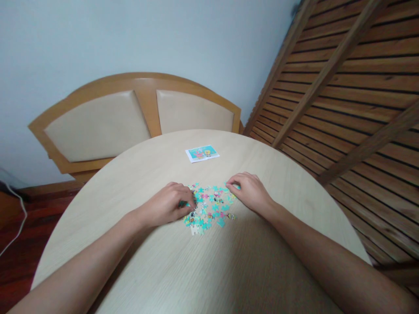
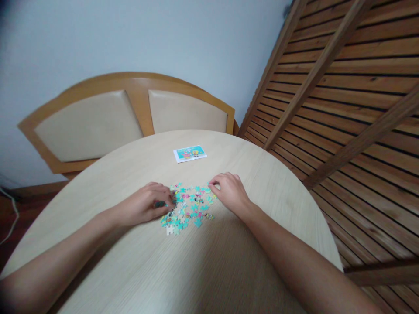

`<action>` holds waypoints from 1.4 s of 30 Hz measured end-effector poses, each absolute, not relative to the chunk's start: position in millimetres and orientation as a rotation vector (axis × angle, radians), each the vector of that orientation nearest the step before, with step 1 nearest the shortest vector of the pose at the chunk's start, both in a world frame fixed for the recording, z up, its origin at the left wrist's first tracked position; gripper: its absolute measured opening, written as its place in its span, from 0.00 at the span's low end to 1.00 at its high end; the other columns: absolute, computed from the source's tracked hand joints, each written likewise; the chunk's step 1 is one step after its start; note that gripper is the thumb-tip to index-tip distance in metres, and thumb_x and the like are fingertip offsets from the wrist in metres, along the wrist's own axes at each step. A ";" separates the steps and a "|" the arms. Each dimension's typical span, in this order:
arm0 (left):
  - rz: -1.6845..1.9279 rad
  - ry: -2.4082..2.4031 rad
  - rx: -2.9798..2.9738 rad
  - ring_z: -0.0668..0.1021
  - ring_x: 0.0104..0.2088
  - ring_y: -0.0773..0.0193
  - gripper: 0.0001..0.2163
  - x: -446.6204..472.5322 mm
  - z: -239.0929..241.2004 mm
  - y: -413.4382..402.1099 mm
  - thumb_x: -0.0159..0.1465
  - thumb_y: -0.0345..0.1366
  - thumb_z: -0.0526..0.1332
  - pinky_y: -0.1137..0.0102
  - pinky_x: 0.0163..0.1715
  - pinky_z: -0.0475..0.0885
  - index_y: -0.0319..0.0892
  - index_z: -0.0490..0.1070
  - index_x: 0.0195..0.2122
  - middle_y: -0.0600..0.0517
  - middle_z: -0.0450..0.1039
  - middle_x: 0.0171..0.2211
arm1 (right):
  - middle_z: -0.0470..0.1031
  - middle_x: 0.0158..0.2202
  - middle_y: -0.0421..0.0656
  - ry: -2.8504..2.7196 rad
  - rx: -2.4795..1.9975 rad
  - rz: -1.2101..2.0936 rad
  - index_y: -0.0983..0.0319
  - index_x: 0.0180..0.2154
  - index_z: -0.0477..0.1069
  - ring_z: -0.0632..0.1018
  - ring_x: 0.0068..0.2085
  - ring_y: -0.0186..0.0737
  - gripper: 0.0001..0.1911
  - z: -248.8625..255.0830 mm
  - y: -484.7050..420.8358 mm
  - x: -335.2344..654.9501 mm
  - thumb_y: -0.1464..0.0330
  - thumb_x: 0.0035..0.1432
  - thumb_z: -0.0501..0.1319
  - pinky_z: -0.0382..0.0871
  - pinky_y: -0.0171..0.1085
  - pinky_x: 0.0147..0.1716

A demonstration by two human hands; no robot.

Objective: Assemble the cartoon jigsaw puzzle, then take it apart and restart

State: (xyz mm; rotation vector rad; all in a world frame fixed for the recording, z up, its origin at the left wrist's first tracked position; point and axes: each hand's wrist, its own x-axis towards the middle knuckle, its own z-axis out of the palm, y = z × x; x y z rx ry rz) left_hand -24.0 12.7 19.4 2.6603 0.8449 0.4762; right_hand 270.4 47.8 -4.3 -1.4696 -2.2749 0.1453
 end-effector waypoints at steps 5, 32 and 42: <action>0.429 0.861 2.650 0.79 0.39 0.62 0.08 -28.1 20.6 15.1 0.69 0.33 0.60 0.65 0.45 0.67 0.44 0.78 0.35 0.53 0.79 0.35 | 0.82 0.42 0.43 -2.346 -1.193 0.237 0.59 0.37 0.79 0.78 0.46 0.45 0.06 2.5 29.9 256.7 0.68 0.65 0.63 0.65 0.45 0.48; 0.318 0.635 2.283 0.77 0.34 0.66 0.05 -21.0 33.8 0.1 0.67 0.35 0.66 0.71 0.37 0.69 0.42 0.78 0.34 0.53 0.78 0.33 | 0.79 0.34 0.40 -2.470 -0.955 0.287 0.61 0.32 0.75 0.76 0.39 0.41 0.04 7.3 6.9 237.6 0.71 0.60 0.68 0.60 0.41 0.46; 0.552 0.903 2.709 0.76 0.36 0.62 0.08 -30.3 28.8 14.1 0.72 0.36 0.59 0.67 0.41 0.66 0.43 0.74 0.35 0.52 0.77 0.32 | 0.80 0.45 0.44 -2.672 -0.661 0.370 0.60 0.43 0.77 0.76 0.47 0.42 0.07 3.5 -3.3 233.7 0.67 0.63 0.65 0.63 0.42 0.51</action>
